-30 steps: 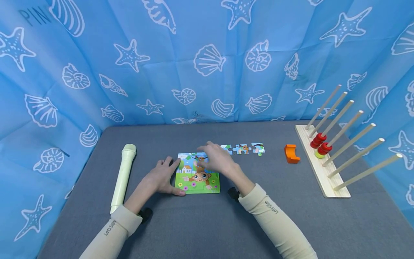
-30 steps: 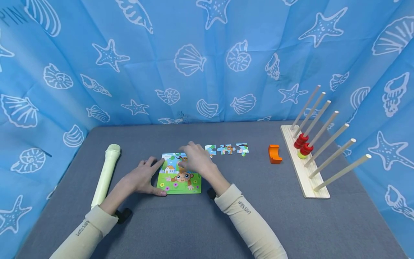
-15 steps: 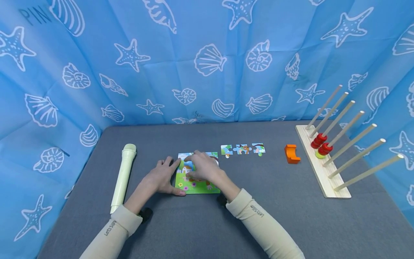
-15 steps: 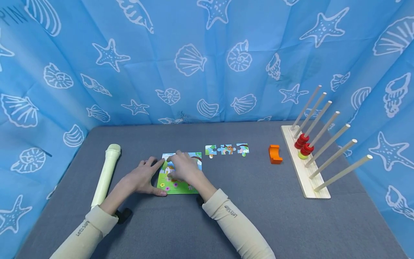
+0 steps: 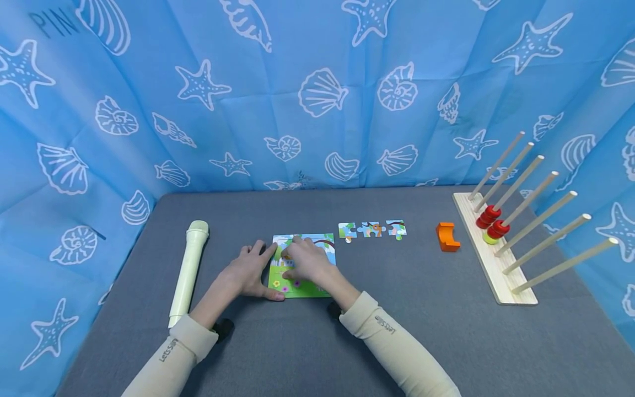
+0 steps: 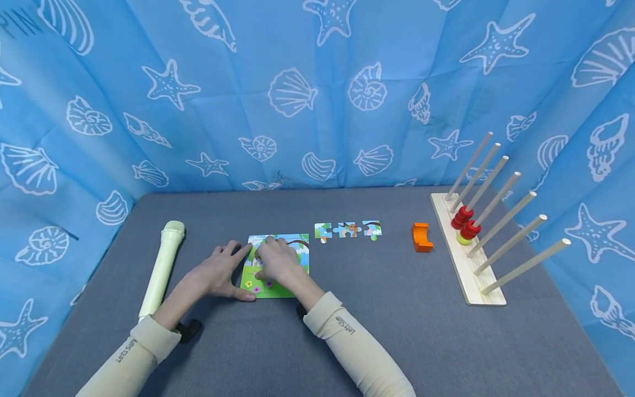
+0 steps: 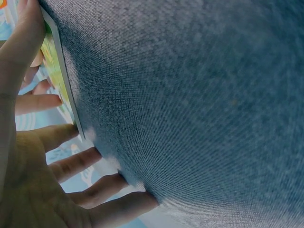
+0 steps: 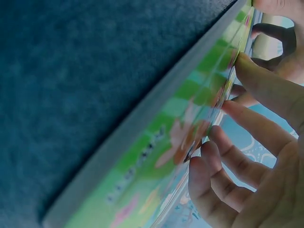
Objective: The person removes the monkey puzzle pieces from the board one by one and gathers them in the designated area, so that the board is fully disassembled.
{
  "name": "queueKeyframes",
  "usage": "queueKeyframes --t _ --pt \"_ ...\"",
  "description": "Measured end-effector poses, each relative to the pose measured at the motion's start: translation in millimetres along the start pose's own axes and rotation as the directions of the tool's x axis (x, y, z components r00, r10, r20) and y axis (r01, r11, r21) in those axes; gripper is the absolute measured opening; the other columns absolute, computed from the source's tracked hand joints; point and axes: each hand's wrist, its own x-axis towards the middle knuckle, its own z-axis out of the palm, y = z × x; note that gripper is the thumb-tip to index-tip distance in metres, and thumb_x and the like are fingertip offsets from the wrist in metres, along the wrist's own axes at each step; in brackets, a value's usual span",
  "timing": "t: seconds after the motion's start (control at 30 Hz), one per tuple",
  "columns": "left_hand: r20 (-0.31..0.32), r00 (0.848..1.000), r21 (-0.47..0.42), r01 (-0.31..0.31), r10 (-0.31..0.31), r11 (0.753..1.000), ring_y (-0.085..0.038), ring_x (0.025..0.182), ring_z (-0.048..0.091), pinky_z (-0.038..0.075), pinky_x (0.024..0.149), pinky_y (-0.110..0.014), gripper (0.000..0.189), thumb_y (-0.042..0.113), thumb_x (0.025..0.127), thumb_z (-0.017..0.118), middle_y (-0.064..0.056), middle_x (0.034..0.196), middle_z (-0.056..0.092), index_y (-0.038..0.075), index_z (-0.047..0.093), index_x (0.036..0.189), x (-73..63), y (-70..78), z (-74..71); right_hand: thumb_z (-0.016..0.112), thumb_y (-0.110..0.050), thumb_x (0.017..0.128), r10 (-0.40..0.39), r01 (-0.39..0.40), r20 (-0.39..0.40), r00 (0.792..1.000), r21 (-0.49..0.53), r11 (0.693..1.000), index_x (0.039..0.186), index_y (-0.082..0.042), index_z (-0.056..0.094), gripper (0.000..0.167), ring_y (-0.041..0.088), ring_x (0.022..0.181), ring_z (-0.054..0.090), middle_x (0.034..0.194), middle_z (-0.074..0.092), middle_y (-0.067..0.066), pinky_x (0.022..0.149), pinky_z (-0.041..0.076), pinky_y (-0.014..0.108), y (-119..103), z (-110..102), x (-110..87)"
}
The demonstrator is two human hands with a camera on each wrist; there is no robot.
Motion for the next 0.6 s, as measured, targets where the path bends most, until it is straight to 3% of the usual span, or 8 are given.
queueKeyframes --t 0.6 --pt "-0.005 1.0 -0.003 -0.006 0.006 1.0 -0.053 0.14 0.04 0.05 0.1 -0.065 0.124 0.073 0.069 0.081 -0.023 0.155 0.037 0.011 0.029 0.162 -0.8 0.3 0.2 0.081 -0.03 0.089 0.016 -0.016 -0.007 1.0 0.008 1.0 0.127 -0.017 0.073 0.041 0.027 0.107 0.058 0.123 0.064 0.009 0.083 0.055 0.046 -3.2 2.0 0.2"
